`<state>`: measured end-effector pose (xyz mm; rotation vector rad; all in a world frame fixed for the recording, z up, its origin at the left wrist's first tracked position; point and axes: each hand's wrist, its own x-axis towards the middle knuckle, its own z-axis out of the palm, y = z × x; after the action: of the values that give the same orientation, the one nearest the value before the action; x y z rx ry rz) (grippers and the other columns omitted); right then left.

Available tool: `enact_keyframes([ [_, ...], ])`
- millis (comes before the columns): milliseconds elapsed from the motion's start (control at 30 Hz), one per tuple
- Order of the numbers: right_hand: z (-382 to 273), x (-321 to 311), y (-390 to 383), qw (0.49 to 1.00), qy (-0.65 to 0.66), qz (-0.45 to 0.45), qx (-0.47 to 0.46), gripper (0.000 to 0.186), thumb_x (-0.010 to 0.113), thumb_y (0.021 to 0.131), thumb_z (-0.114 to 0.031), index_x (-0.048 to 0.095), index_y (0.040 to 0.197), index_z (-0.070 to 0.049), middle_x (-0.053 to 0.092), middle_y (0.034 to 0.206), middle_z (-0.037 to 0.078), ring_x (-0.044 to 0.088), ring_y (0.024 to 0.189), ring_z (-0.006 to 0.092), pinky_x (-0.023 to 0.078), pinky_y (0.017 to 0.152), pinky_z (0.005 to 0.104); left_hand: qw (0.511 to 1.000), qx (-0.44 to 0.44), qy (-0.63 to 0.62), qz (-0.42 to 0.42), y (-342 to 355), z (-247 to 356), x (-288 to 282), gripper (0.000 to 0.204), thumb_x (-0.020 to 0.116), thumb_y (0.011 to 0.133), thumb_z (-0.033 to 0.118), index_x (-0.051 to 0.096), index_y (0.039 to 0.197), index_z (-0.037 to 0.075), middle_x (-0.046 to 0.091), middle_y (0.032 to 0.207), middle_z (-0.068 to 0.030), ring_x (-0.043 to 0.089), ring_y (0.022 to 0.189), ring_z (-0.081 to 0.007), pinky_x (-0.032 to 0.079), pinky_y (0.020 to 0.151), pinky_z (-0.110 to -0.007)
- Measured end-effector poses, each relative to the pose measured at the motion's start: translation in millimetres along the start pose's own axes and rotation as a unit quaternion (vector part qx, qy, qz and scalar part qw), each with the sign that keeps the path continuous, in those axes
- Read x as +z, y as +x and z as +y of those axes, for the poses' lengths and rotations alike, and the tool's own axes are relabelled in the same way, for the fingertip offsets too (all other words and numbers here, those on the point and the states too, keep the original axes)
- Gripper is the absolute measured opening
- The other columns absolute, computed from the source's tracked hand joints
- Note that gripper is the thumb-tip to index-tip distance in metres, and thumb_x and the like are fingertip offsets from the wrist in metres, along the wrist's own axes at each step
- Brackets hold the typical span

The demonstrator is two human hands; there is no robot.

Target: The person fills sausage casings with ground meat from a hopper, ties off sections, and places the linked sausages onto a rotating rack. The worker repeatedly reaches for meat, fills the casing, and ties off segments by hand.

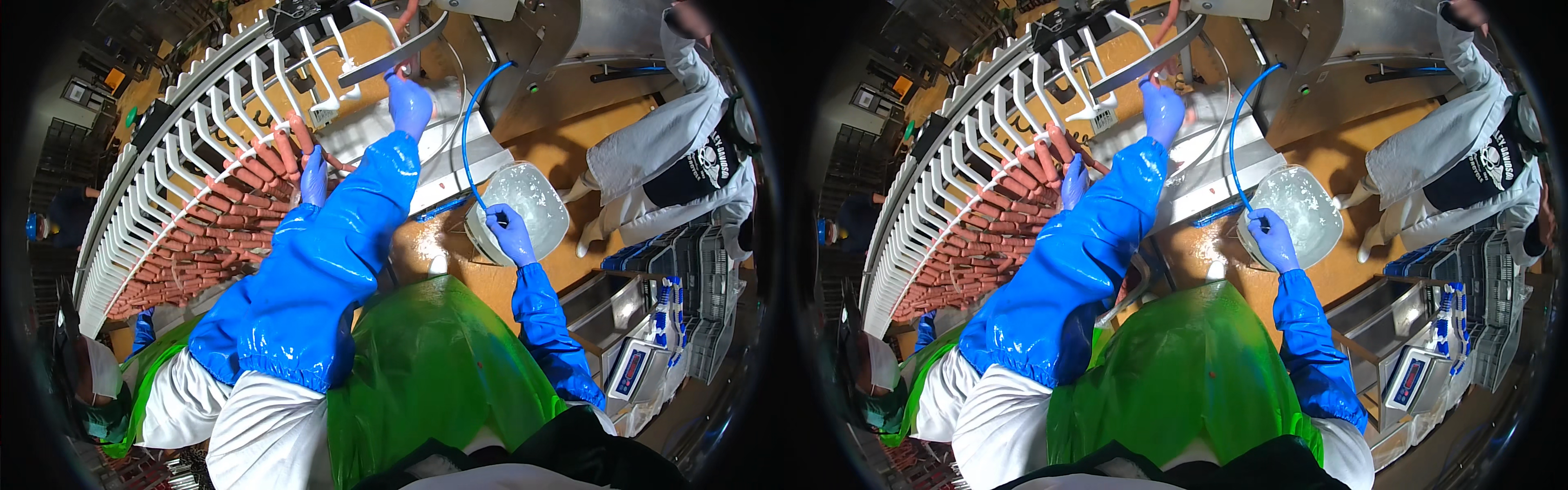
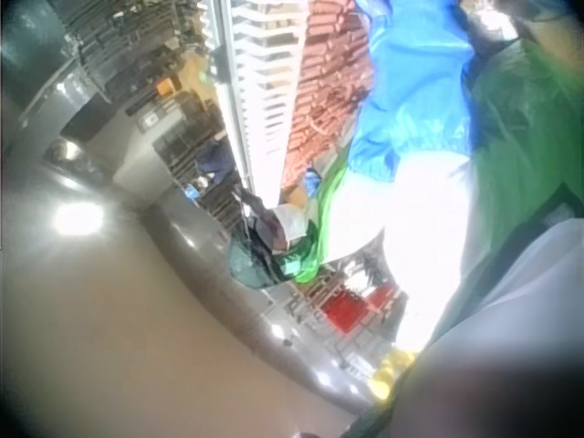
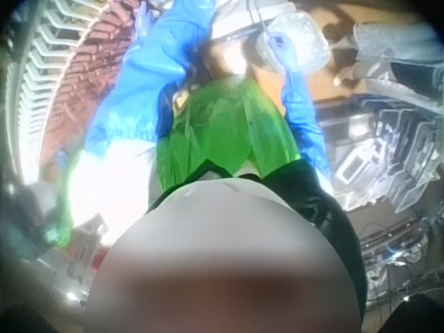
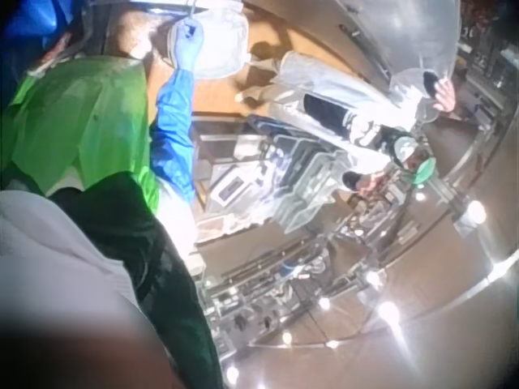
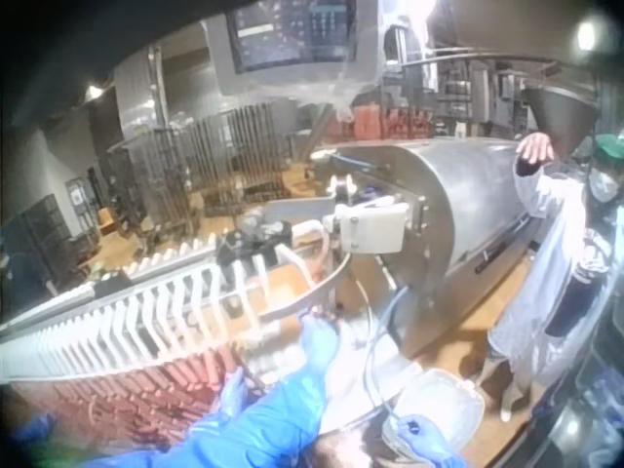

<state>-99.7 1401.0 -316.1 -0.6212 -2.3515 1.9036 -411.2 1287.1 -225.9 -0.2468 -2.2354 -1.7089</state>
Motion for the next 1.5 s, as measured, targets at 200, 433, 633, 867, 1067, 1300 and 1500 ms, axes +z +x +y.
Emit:
enact_keyframes([
  [200, -37, 20, 3, 0.999, 0.004, -0.039, -0.033, 0.015, 0.061, 0.089, -0.007, 0.061, 0.102, -0.002, 0.063, 0.087, 0.003, 0.059, 0.081, 0.0101, 0.049, 0.077, 0.0265, 0.974, 0.027, 0.01, -0.223, -31, -24, -86, 0.031, 0.04, 0.098, 0.022, 0.041, 0.123, 0.003, 0.058, 0.095, -0.021, 0.059, 0.09, -0.0386, 0.044, 0.082, -0.046],
  [433, -81, 66, 41, 0.988, 0.07, -0.12, -0.069, 0.018, 0.062, 0.09, -0.012, 0.062, 0.105, -0.002, 0.062, 0.094, 0.002, 0.057, 0.089, 0.0096, 0.047, 0.081, 0.0246, 0.831, -0.267, -0.329, -0.36, -42, -9, -127, 0.028, 0.045, 0.1, 0.029, 0.046, 0.117, 0.007, 0.049, 0.085, -0.0031, 0.044, 0.061, -0.0086, 0.041, 0.055, -0.026],
  [633, -127, 128, 73, 0.909, 0.344, -0.219, 0.083, 0.054, 0.035, 0.101, -0.048, 0.055, 0.116, -0.001, 0.065, 0.102, 0.012, 0.064, 0.091, 0.0194, 0.051, 0.083, 0.0335, 0.653, -0.348, -0.59, -0.323, -55, -30, -122, 0.018, 0.048, 0.098, 0.027, 0.047, 0.101, 0.009, 0.05, 0.088, -0.005, 0.044, 0.061, -0.0123, 0.038, 0.052, -0.027],
  [867, -141, 157, 44, 0.827, 0.492, -0.206, 0.18, 0.04, 0.042, 0.101, -0.041, 0.05, 0.113, -0.003, 0.063, 0.084, 0.01, 0.06, 0.061, 0.0161, 0.053, 0.06, 0.0301, 0.727, -0.343, -0.536, -0.255, -56, -23, -141, 0.019, 0.05, 0.095, 0.021, 0.053, 0.102, 0.004, 0.055, 0.09, -0.0082, 0.054, 0.073, -0.0174, 0.049, 0.064, -0.032],
  [1067, -155, 161, 38, 0.903, 0.417, -0.045, 0.09, 0.024, 0.054, 0.097, -0.026, 0.054, 0.105, -0.003, 0.06, 0.08, 0.004, 0.05, 0.055, 0.0076, 0.047, 0.053, 0.026, 0.705, -0.355, -0.545, -0.283, -61, -19, -156, 0.035, 0.044, 0.101, 0.027, 0.043, 0.123, 0.0, 0.055, 0.105, -0.0121, 0.056, 0.095, -0.0241, 0.049, 0.088, -0.04],
  [1300, -151, 180, 39, 0.859, 0.47, -0.165, 0.12, 0.021, 0.055, 0.096, -0.028, 0.054, 0.102, -0.008, 0.058, 0.077, 0.002, 0.051, 0.057, 0.0093, 0.05, 0.059, 0.0265, 0.72, -0.342, -0.545, -0.261, -58, -15, -165, 0.012, 0.046, 0.093, 0.022, 0.046, 0.087, 0.012, 0.043, 0.069, -0.0008, 0.046, 0.063, -0.0148, 0.043, 0.059, -0.03],
  [1500, -168, 191, 39, 0.897, 0.423, -0.086, 0.094, 0.02, 0.051, 0.098, -0.027, 0.058, 0.097, -0.008, 0.058, 0.077, 0.001, 0.052, 0.063, 0.0097, 0.044, 0.056, 0.0267, 0.854, -0.285, -0.363, -0.238, -57, -20, -179, 0.029, 0.046, 0.093, 0.024, 0.062, 0.096, 0.0, 0.063, 0.082, -0.0123, 0.061, 0.072, -0.0219, 0.053, 0.066, -0.033],
])
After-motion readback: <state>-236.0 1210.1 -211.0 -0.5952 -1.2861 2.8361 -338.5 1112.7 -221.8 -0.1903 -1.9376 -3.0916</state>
